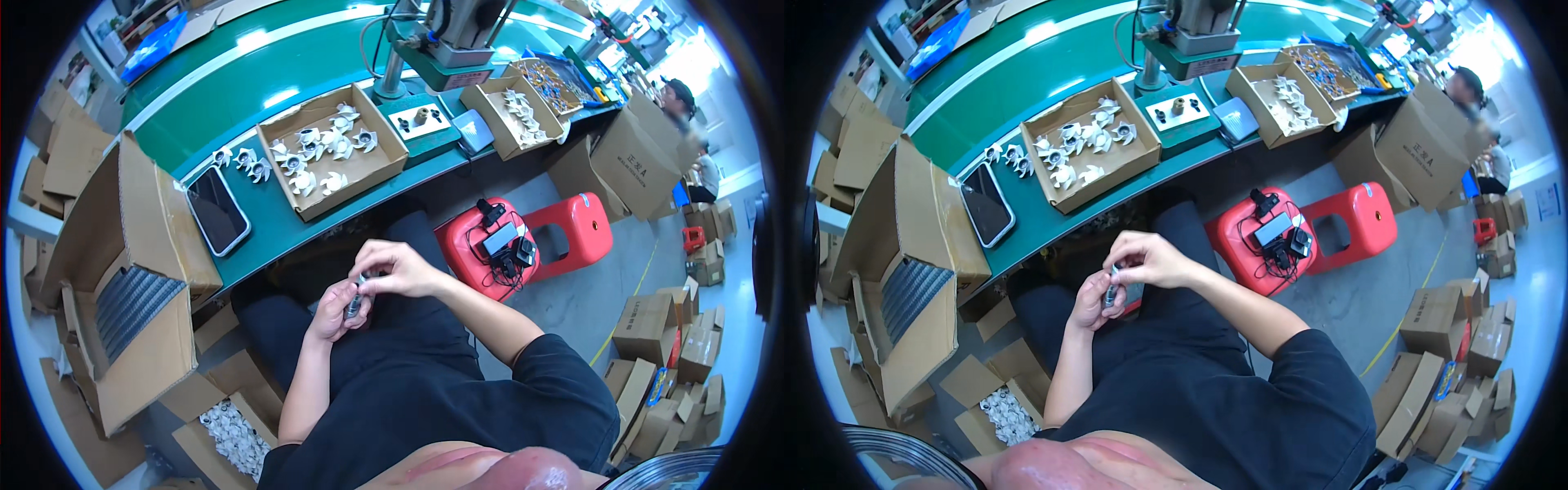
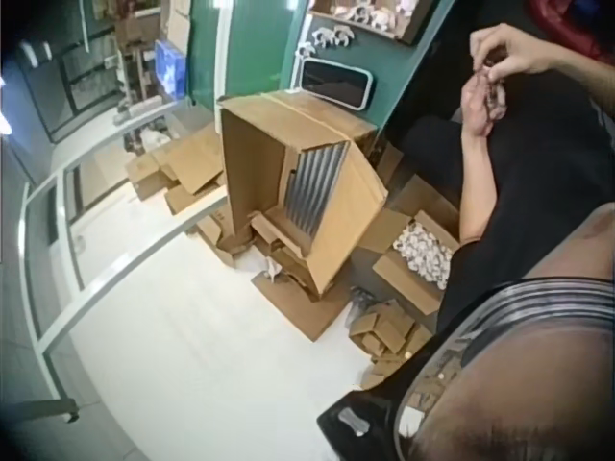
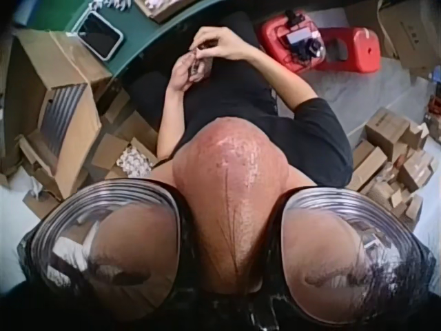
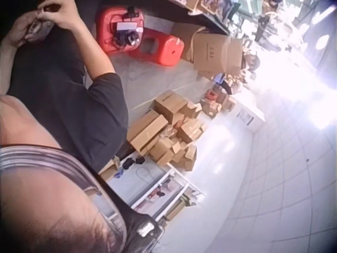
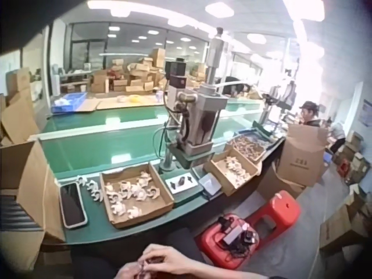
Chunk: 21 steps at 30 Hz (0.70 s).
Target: Assembling small electronic components by attaching plastic housings to metal parts on a production line.
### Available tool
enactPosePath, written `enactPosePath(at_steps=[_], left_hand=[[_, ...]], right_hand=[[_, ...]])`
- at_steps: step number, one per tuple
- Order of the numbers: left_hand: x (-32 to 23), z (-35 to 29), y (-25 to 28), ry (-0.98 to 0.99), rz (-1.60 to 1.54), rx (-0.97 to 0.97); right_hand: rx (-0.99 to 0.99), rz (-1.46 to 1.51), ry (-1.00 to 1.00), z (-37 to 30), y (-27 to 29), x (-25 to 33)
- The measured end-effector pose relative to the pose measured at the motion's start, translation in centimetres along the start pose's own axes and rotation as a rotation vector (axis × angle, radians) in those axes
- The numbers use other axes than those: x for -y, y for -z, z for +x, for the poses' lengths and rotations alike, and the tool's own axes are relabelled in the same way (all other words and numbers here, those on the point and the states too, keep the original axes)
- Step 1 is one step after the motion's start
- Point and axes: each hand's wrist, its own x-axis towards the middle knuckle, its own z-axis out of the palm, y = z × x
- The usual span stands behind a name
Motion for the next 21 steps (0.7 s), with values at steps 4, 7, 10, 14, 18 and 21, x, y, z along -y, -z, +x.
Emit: enactPosePath(at_steps=[4, 7, 10, 14, 18, 21], left_hand=[[0.5, 0.5, 1.0, 0.009, -0.089, -0.02], [1.7, 0.7, 2.4, 0.118, 0.02, -0.214], [3.9, 0.7, 3.8, 0.165, 0.001, -0.256], [5.9, -0.4, 5.1, 0.237, 0.009, -0.329], [6.3, 0.1, 6.1, 0.291, 0.102, -0.386], [6.3, 0.1, 7.0, 0.325, 0.148, -0.413]], right_hand=[[-0.53, -0.357, 0.132, 1.4, 5.8, 3.8], [-0.874, -0.631, 0.163, 3.6, 12.9, 5.5], [-0.891, -0.771, 0.054, 5.8, 15.9, 5.6], [-0.832, -0.866, -0.019, 7.7, 16.9, 5.2], [-0.821, -0.865, -0.019, 8.3, 18.7, 4.8], [-0.805, -0.819, -0.065, 8.9, 18.7, 5.3]])
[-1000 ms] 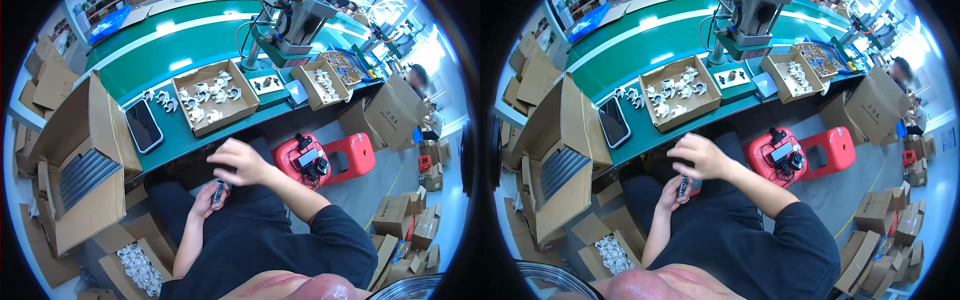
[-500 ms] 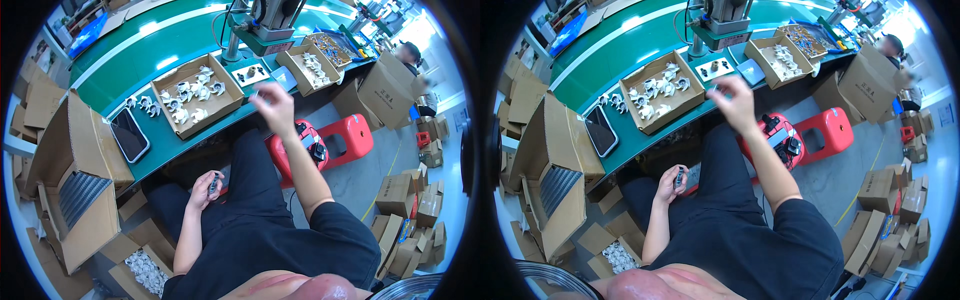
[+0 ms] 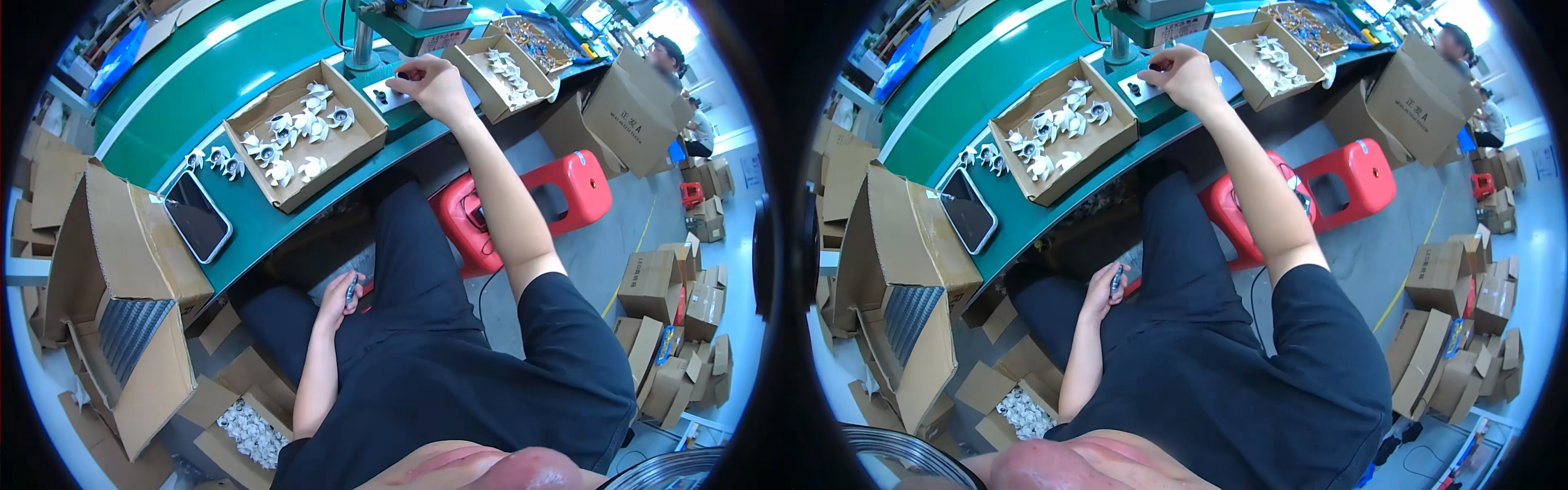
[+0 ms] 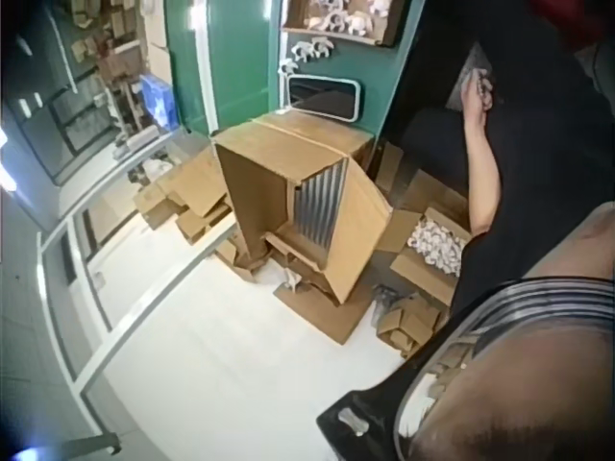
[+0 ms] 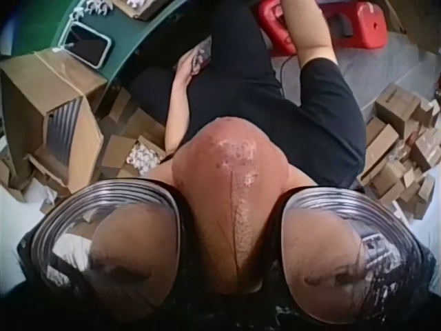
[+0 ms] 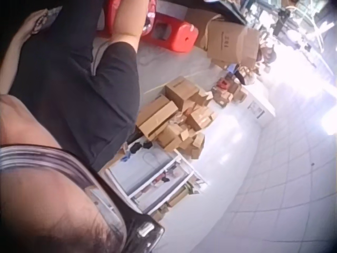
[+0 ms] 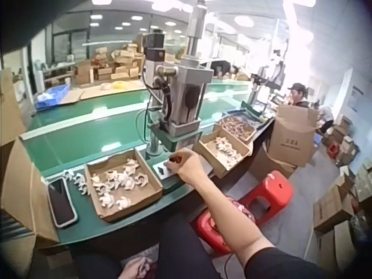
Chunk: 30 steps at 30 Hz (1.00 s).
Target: Assembling small electronic components by attaching plastic housings to metal parts on a production line.
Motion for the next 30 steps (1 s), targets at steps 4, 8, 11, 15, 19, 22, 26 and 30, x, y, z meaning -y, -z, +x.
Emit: enactPosePath(at_steps=[4, 8, 11, 15, 19, 22, 26, 30], left_hand=[[0.3, 0.9, 0.0, -0.001, 0.007, -0.012], [0.8, 1.3, -0.1, 0.008, 0.034, -0.037], [1.2, 1.5, 0.2, 0.016, 0.023, -0.061], [1.6, 1.8, 0.6, 0.027, 0.096, -0.055], [1.7, 2.2, 1.0, 0.021, 0.113, -0.075], [2.2, 2.3, 1.5, 0.013, 0.141, -0.086], [2.1, 2.6, 1.3, 0.025, 0.194, -0.083], [1.9, 2.5, 1.2, 0.024, 0.211, -0.087]], right_hand=[[0.112, -0.113, -0.027, 0.8, 0.5, 0.4], [0.133, -0.221, 0.083, 1.4, 1.2, -0.2], [-0.087, -0.227, 0.017, 3.0, 6.1, -2.9], [-0.182, -0.862, -0.303, 7.5, 16.0, -13.6], [-0.043, -0.927, -0.359, 7.9, 16.2, -21.3], [-0.022, -0.841, -0.298, 7.5, 15.3, -21.5], [-0.143, -0.713, -0.177, 6.2, 14.8, -18.9], [-0.209, -0.31, -0.043, 5.3, 13.1, -14.6]])
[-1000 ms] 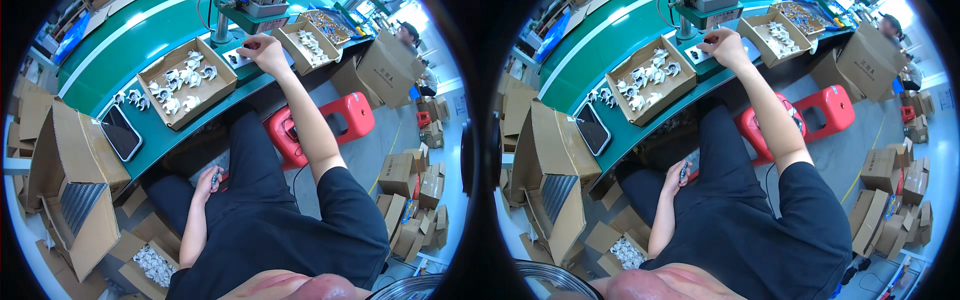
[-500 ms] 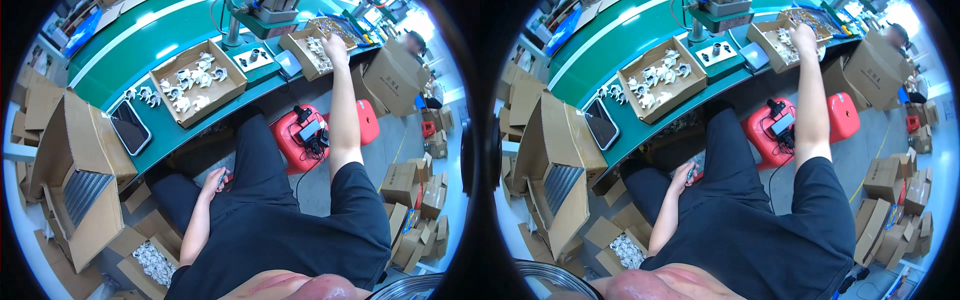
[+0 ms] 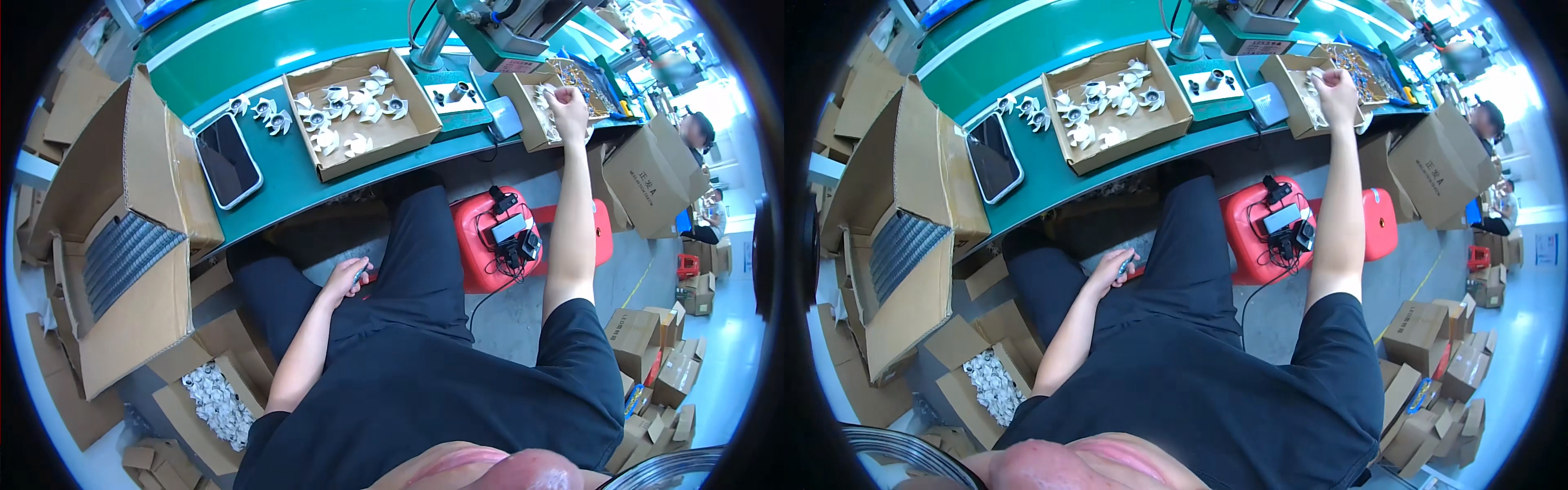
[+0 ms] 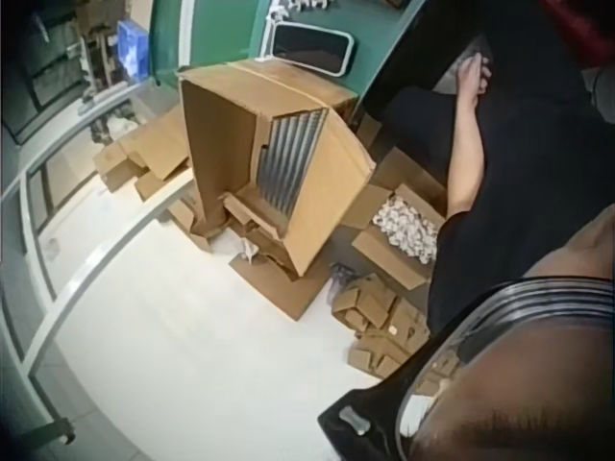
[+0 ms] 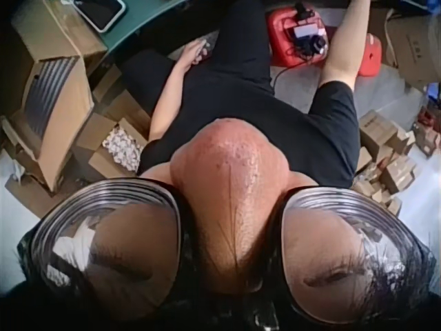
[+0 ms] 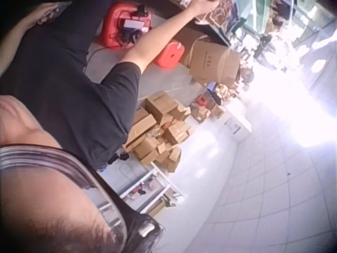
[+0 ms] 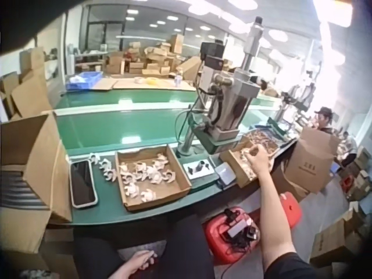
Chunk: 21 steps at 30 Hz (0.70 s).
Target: Assembling small electronic components by attaching plastic housings to metal parts on a production line.
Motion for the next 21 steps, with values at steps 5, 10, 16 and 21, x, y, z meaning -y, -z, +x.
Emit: enactPosePath(at_steps=[5, 10, 16, 21], left_hand=[[-0.1, -0.1, 0.0, 0.018, -0.024, -0.007], [-0.1, -0.1, -0.1, 0.014, -0.01, 0.003], [-0.1, -0.3, 0.3, 0.027, -0.015, -0.008], [-0.1, 0.1, 0.3, 0.042, -0.013, -0.006]], right_hand=[[0.132, 0.608, 0.154, -6.4, -4.7, 11.8], [0.098, 0.529, 0.211, -8.9, -7.8, 14.3], [-0.029, 0.296, 0.528, -8.8, -6.8, 15.8], [-0.085, 0.141, 0.708, -8.4, -7.0, 15.5]])
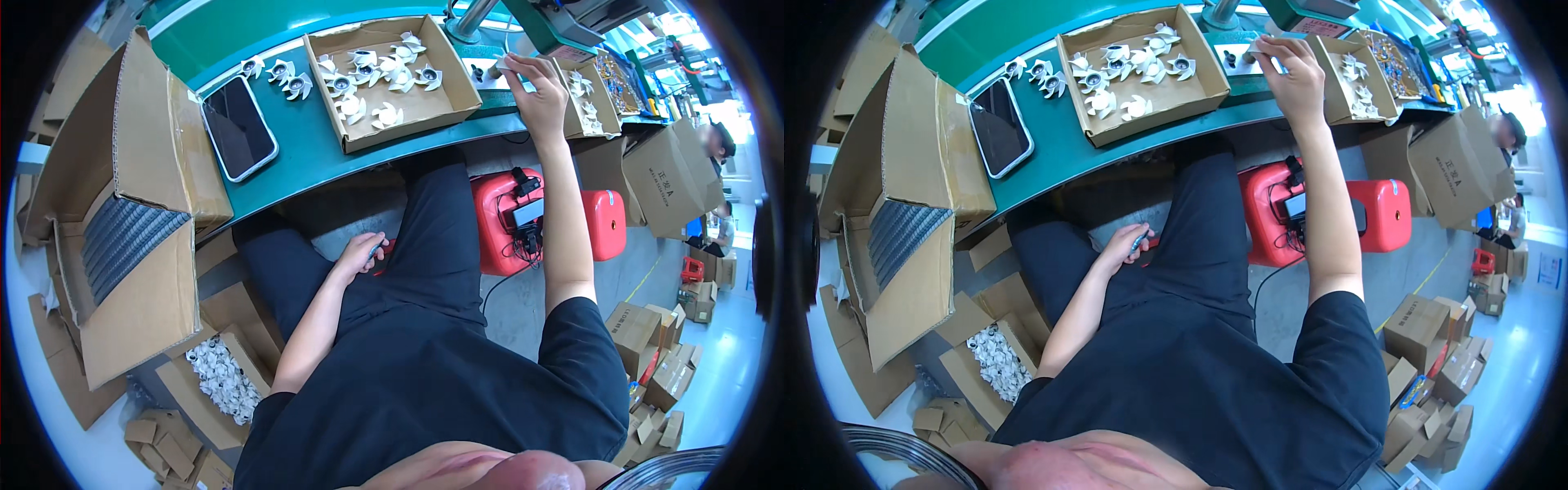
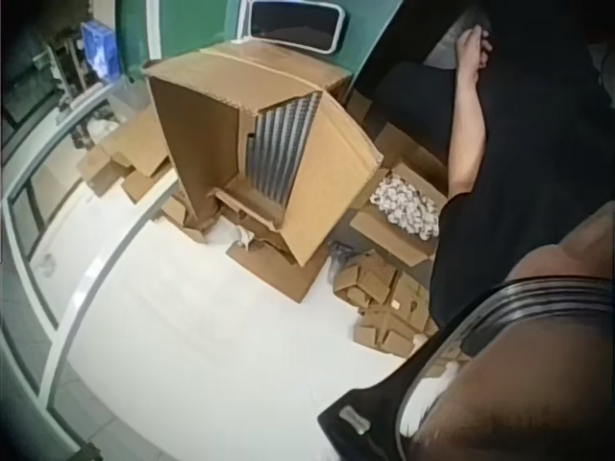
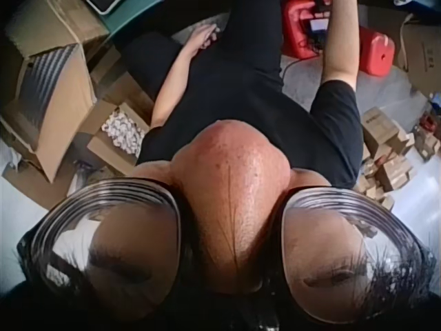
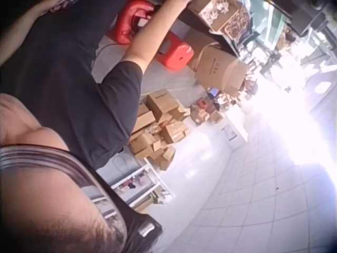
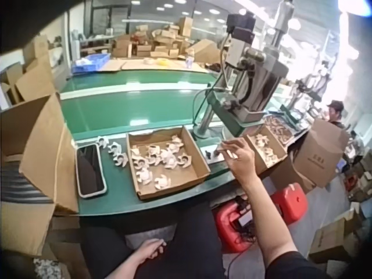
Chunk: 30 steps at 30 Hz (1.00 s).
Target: Assembling small electronic components by attaching plastic housings to metal parts on a production line.
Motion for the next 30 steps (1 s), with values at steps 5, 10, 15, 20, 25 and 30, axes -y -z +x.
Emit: enactPosePath(at_steps=[5, 10, 15, 20, 25, 30], left_hand=[[-0.2, 0.5, -0.2, 0.015, 0.015, 0.002], [0.1, 0.5, -0.3, 0.027, 0.019, -0.016], [0.3, 0.5, -0.2, 0.046, 0.022, -0.019], [0.6, 0.8, 0.4, 0.038, 0.014, -0.056], [0.2, 1.5, 0.5, -0.009, -0.014, -0.051], [2.2, 1.7, 0.7, -0.053, -0.147, -0.127]], right_hand=[[-0.012, -0.039, 0.078, -0.1, 0.0, -0.1], [-0.026, -0.139, 0.158, 0.2, 0.7, 0.9], [-0.183, 0.413, -0.409, -1.4, 1.5, -5.5], [-0.057, 0.339, -0.78, -1.6, -4.0, -11.3], [0.026, 0.447, -0.639, -2.6, -2.6, -11.7], [0.101, 0.805, -0.475, -1.0, -1.5, -2.4]])
